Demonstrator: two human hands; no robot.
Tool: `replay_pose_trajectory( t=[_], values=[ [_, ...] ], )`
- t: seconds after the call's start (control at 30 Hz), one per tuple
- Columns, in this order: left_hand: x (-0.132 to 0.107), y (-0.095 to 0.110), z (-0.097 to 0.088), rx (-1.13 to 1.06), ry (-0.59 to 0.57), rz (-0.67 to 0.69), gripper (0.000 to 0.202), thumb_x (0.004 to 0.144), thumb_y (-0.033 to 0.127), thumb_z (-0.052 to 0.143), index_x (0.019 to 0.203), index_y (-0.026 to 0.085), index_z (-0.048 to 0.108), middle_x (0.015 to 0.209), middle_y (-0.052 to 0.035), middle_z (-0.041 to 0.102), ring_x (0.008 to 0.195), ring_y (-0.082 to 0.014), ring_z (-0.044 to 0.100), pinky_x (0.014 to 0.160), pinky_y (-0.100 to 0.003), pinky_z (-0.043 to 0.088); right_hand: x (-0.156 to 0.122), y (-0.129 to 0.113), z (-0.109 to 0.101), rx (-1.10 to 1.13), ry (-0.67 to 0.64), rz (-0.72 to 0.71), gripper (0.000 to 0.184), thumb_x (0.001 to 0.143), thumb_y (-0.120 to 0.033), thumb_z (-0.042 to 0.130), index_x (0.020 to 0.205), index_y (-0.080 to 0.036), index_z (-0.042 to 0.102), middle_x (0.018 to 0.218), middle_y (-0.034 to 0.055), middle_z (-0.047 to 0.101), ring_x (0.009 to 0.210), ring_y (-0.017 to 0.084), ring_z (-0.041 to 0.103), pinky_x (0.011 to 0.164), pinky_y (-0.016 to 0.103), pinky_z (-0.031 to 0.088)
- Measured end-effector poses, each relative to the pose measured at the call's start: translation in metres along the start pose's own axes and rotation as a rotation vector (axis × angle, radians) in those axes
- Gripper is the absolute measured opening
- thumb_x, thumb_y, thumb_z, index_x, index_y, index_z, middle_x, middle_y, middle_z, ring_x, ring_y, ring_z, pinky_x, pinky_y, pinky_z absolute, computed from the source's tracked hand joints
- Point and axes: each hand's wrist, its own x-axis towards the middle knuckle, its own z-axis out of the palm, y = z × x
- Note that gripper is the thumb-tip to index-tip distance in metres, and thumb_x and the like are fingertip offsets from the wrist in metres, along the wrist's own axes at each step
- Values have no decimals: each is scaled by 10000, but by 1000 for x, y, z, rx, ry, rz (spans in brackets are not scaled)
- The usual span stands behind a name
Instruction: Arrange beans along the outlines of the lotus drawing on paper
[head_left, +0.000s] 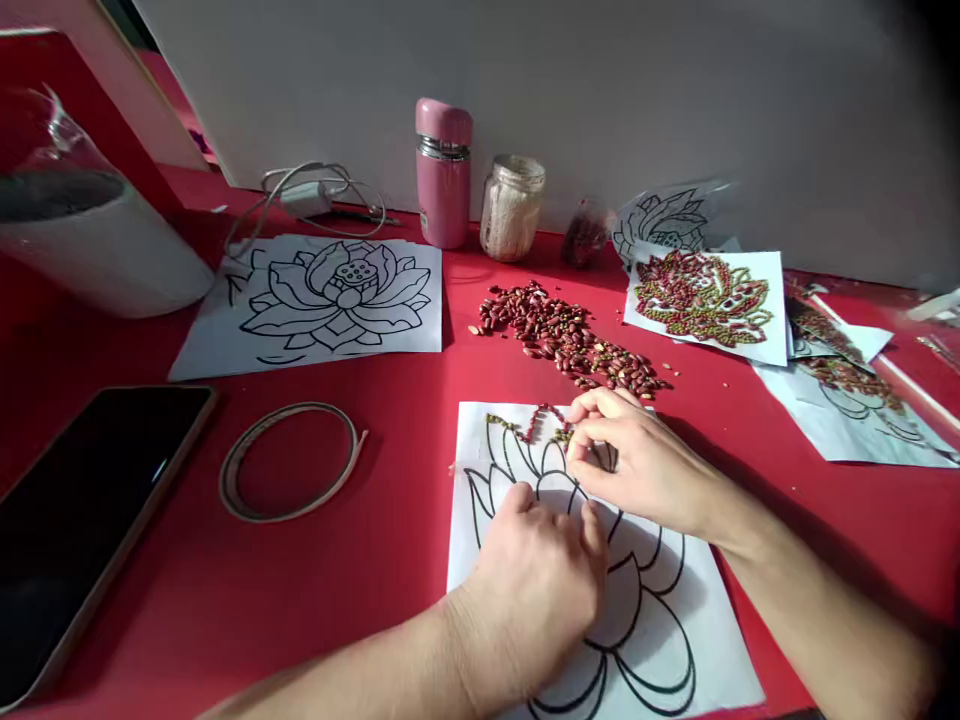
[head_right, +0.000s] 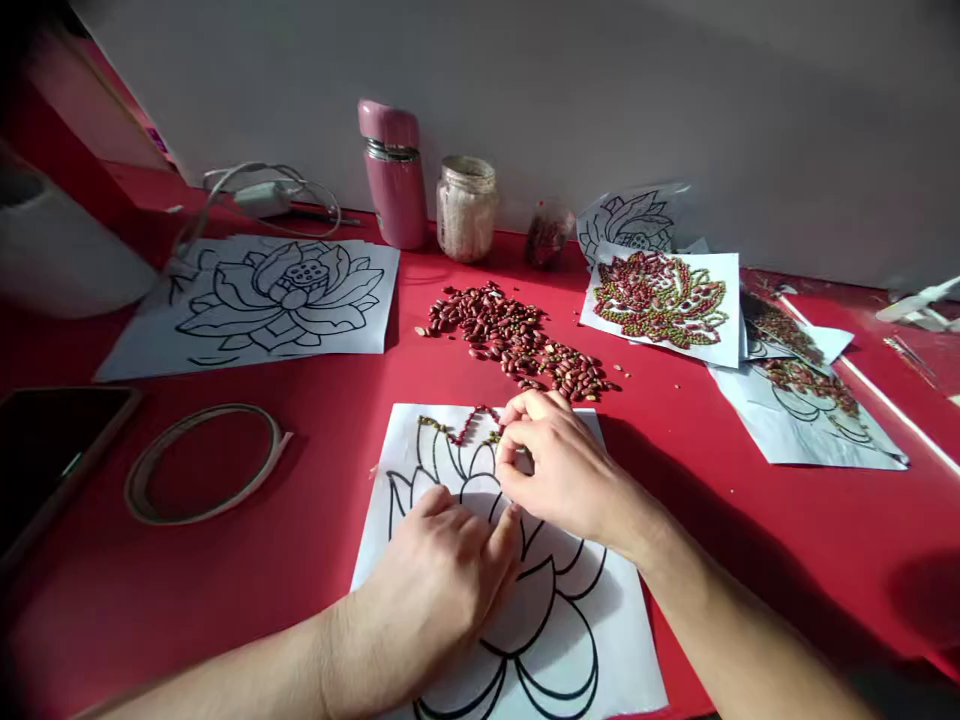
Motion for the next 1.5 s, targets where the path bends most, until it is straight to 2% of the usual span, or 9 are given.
replay_pose_trajectory(
  t=[0.23,0.43,0.57,0.87,1.13,1.27,1.37,1.5],
  values=[
    [1,0,6,10,30,26,330,769,191,513,1071,62,483,579,34,484,497,-130,424,571,-334,275,2,3,0,62,-3,25,59,672,-145,546,682,-201,529,908,27,474,894,143,487,815,301,406],
    [1,1,7,18,59,20,343,751,189,529,1068,64,493,561,36,472,485,-136,416,569,-332,282,3,17,-2,146,108,47,86,724,-204,535,808,-216,520,958,32,466,1021,156,459,931,319,351],
    [0,0,8,22,47,21,375,746,193,527,1094,61,478,578,31,481,500,-137,423,583,-337,290,1,22,-1,172,127,38,71,738,-212,525,808,-222,518,969,32,460,1055,158,438,928,315,356],
    [0,1,6,18,49,18,327,751,192,516,1055,70,500,563,34,473,491,-134,413,579,-330,281,0,10,4,118,61,66,140,664,-169,572,781,-213,510,984,31,450,966,156,463,855,314,393],
    [0,0,9,20,64,18,323,753,186,514,1055,71,496,555,33,470,490,-131,413,582,-330,277,2,9,6,106,76,77,158,654,-171,574,787,-215,500,970,37,453,1013,177,445,871,343,382],
    [0,0,7,33,57,35,374,757,188,510,1104,56,468,572,25,486,500,-131,421,574,-328,270,2,14,7,178,72,106,159,675,-187,563,821,-217,509,977,37,454,976,164,464,853,328,402],
    [0,-1,7,31,50,40,392,765,189,505,1127,50,450,586,21,498,504,-127,427,580,-327,269,1,17,6,219,110,115,127,702,-190,542,822,-218,511,973,33,459,997,159,463,902,332,380],
    [-1,0,9,26,55,25,349,772,183,503,1098,64,464,577,26,497,509,-126,437,599,-331,281,-1,14,4,217,127,81,139,680,-189,567,801,-214,504,966,33,460,1021,170,455,907,335,372]
  ],
)
